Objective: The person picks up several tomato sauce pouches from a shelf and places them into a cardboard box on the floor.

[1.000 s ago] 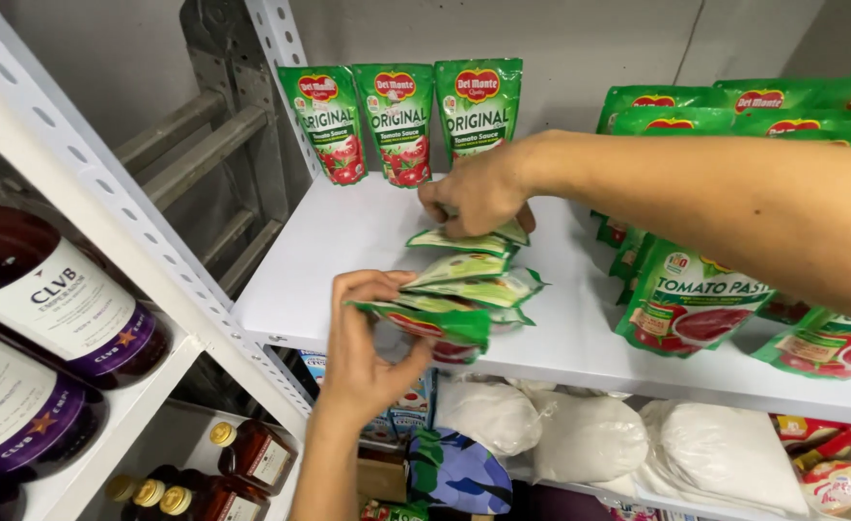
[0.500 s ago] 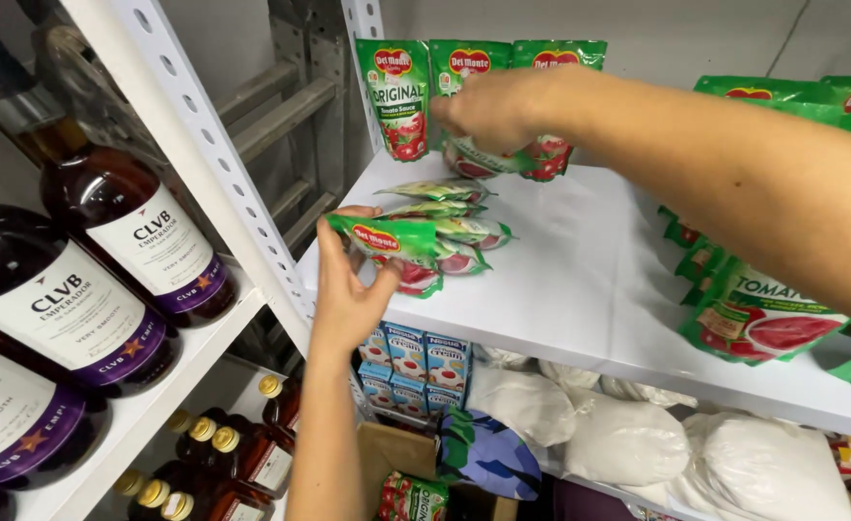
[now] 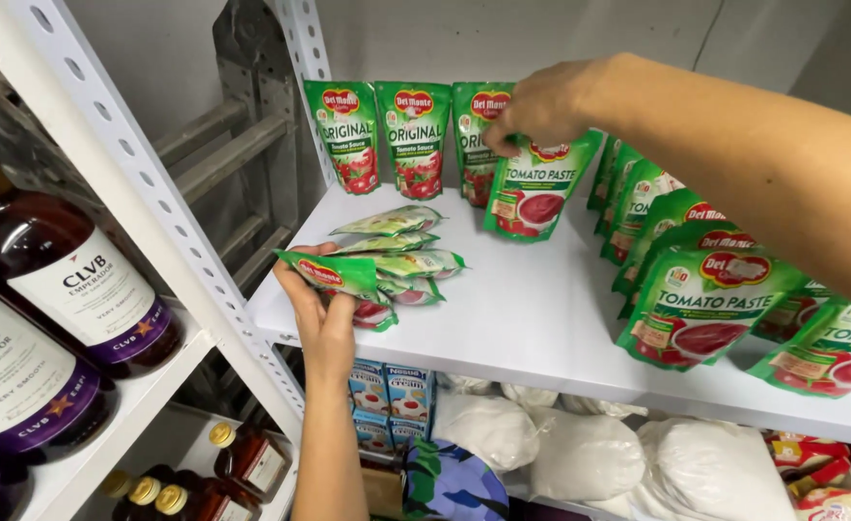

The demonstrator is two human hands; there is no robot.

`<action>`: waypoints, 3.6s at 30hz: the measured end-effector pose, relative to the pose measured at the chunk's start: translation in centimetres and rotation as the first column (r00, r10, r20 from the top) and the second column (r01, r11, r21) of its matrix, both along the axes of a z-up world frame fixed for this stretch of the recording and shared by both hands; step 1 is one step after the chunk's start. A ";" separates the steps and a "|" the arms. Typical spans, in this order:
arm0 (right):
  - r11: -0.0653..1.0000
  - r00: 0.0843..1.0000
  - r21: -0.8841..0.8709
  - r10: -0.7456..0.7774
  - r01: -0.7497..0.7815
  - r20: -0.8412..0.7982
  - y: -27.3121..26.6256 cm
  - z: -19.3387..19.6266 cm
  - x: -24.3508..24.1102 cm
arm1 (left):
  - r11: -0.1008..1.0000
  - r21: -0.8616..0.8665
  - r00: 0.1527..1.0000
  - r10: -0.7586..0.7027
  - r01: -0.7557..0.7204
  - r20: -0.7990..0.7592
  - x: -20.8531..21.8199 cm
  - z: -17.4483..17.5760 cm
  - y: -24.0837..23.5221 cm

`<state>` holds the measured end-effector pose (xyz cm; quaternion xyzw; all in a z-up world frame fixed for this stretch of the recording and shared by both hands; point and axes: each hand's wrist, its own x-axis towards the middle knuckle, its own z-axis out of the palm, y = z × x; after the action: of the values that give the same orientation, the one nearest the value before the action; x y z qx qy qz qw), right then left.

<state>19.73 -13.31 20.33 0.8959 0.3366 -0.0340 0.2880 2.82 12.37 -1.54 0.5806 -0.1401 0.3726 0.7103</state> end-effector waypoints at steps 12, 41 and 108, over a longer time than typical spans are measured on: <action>0.923 0.949 0.225 -0.314 0.312 -0.030 -1.7 -2.1 2.5 | 0.999 0.044 0.998 0.013 -0.010 -0.066 -0.7 0.7 0.2; 0.980 0.982 0.085 -0.184 0.180 0.041 -1.7 -1.8 4.0 | 0.998 0.056 0.998 -0.024 0.027 -0.050 -0.7 0.2 0.7; 0.940 0.962 0.225 0.228 -0.258 0.153 4.2 -1.7 0.6 | 0.946 0.316 0.996 -0.056 0.074 -0.066 -2.0 0.6 0.5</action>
<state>20.38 -9.09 18.66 0.8762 0.4277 0.0991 0.1989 0.84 12.87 -0.91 0.6929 -0.1975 0.3049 0.6229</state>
